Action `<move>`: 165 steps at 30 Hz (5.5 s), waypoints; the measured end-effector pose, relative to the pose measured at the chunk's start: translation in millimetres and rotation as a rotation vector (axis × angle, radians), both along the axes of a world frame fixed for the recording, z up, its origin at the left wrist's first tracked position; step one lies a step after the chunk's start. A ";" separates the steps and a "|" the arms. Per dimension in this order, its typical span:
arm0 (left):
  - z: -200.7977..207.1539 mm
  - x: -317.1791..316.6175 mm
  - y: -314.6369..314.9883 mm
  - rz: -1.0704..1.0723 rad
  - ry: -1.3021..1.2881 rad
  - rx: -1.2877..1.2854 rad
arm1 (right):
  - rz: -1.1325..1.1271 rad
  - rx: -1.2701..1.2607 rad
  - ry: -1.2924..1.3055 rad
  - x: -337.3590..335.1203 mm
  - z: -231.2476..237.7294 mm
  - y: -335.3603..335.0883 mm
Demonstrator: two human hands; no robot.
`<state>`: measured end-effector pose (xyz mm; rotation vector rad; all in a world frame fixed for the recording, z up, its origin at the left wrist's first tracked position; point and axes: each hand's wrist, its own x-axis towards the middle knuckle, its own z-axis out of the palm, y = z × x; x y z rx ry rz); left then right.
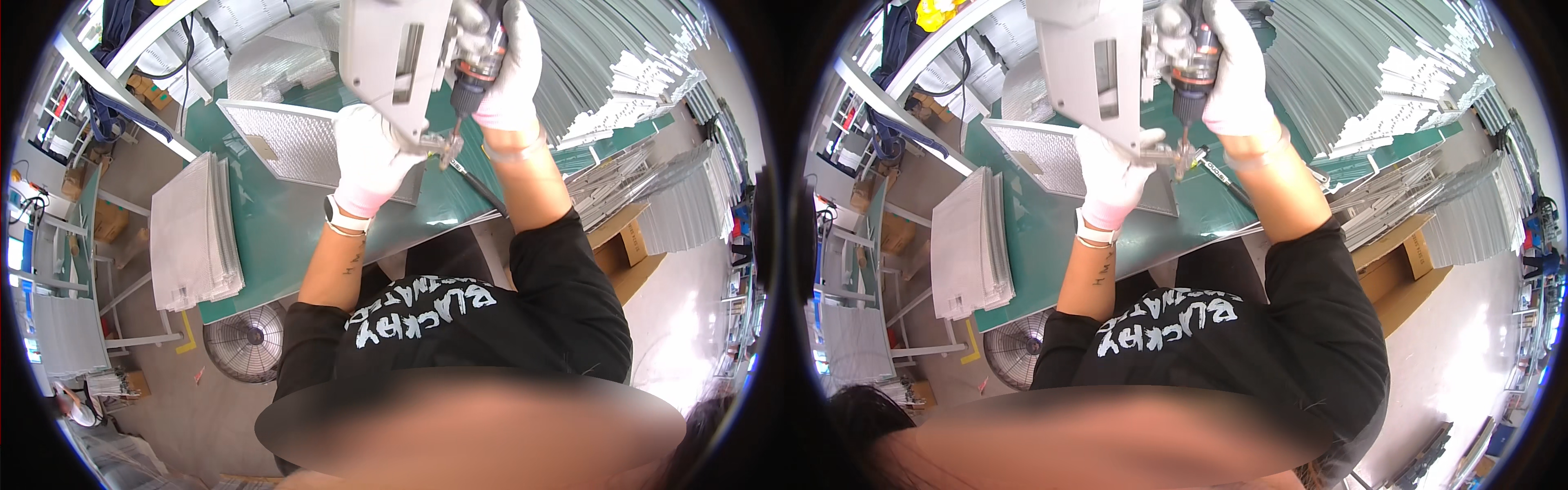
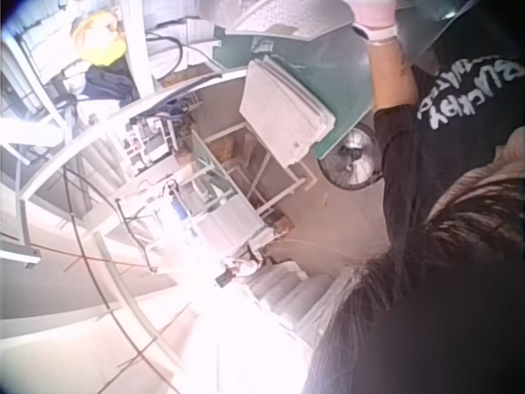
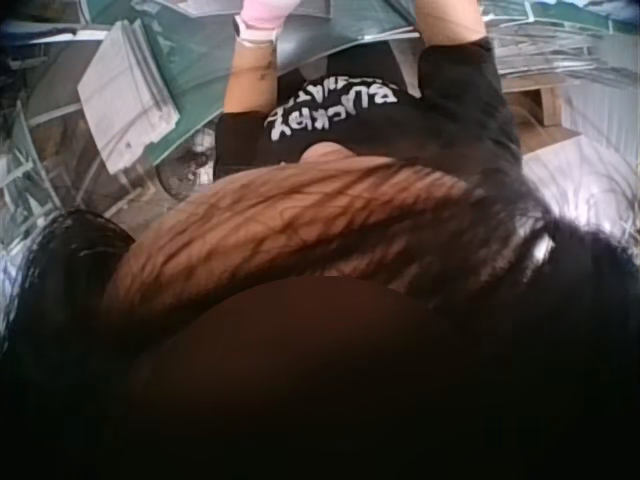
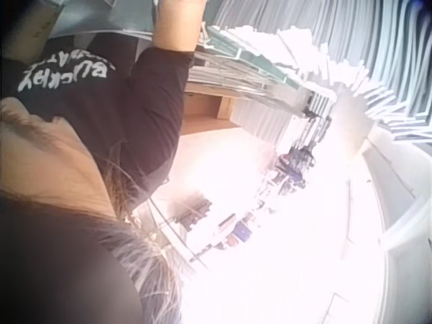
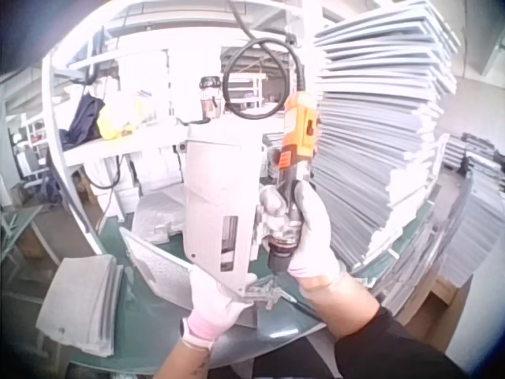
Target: Assembling and securing metal mesh filters using a rubber mallet and electric screwdriver.
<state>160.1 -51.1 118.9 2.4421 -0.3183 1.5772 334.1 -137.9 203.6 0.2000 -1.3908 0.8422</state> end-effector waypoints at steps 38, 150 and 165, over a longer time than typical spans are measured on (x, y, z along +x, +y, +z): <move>-1.7 -13.3 -1.7 0.010 0.196 -0.193 | -0.692 -0.483 0.459 -39.0 37.0 -24.6; -66.3 -141.6 -18.8 0.590 0.505 -0.099 | -0.509 -0.538 0.364 -86.1 34.5 8.9; -55.5 -147.4 -59.2 0.585 0.404 -0.148 | -0.612 -0.458 0.048 -129.2 -15.1 18.7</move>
